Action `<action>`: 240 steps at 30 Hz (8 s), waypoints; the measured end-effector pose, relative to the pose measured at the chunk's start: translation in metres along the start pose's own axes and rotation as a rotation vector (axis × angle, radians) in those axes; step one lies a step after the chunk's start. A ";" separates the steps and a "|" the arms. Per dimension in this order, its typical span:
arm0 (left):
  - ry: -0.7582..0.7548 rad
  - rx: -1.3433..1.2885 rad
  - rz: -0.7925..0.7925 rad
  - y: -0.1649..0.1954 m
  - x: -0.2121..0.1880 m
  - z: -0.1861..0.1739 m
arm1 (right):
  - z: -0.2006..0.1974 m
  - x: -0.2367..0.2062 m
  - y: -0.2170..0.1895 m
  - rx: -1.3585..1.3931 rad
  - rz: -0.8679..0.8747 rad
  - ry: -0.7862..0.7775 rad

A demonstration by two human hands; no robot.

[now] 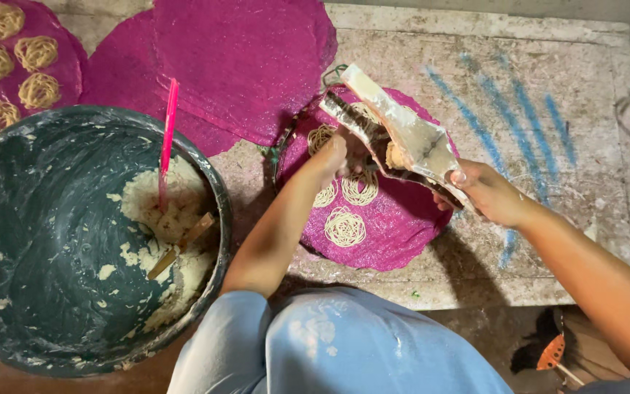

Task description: The person uses a manual noodle press to extrude dough into spiral shapes onto purple mats. They repeatedly load dough into the press, squeeze it, and wipe the tool with a pink spatula. Completed mats are moved aside and new ones are brought into place.

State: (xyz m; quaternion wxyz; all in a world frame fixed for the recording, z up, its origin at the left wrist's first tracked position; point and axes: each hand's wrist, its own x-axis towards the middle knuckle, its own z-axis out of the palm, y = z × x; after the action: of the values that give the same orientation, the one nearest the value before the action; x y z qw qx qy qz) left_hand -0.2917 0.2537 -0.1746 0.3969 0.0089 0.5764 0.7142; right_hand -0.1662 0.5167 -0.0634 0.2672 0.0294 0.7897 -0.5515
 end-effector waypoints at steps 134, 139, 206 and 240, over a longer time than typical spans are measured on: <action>0.300 1.074 0.584 -0.072 -0.145 0.076 | 0.009 -0.111 0.058 -0.097 0.032 0.228; -0.033 -0.488 0.272 -0.015 -0.095 0.092 | -0.001 -0.099 0.061 -0.239 0.018 -0.031; -0.710 1.155 0.602 0.070 -0.327 0.005 | 0.150 -0.128 -0.212 -1.043 -1.523 0.245; 1.067 0.659 0.940 -0.101 -0.523 -0.255 | 0.464 0.143 -0.168 -1.715 -0.802 -0.303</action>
State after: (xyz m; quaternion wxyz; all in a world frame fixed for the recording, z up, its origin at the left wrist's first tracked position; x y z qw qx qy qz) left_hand 0.0025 -0.2542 -0.1111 -0.3009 0.0247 0.8073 0.5070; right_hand -0.1651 0.0041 -0.0998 0.0885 -0.5204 0.8330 0.1659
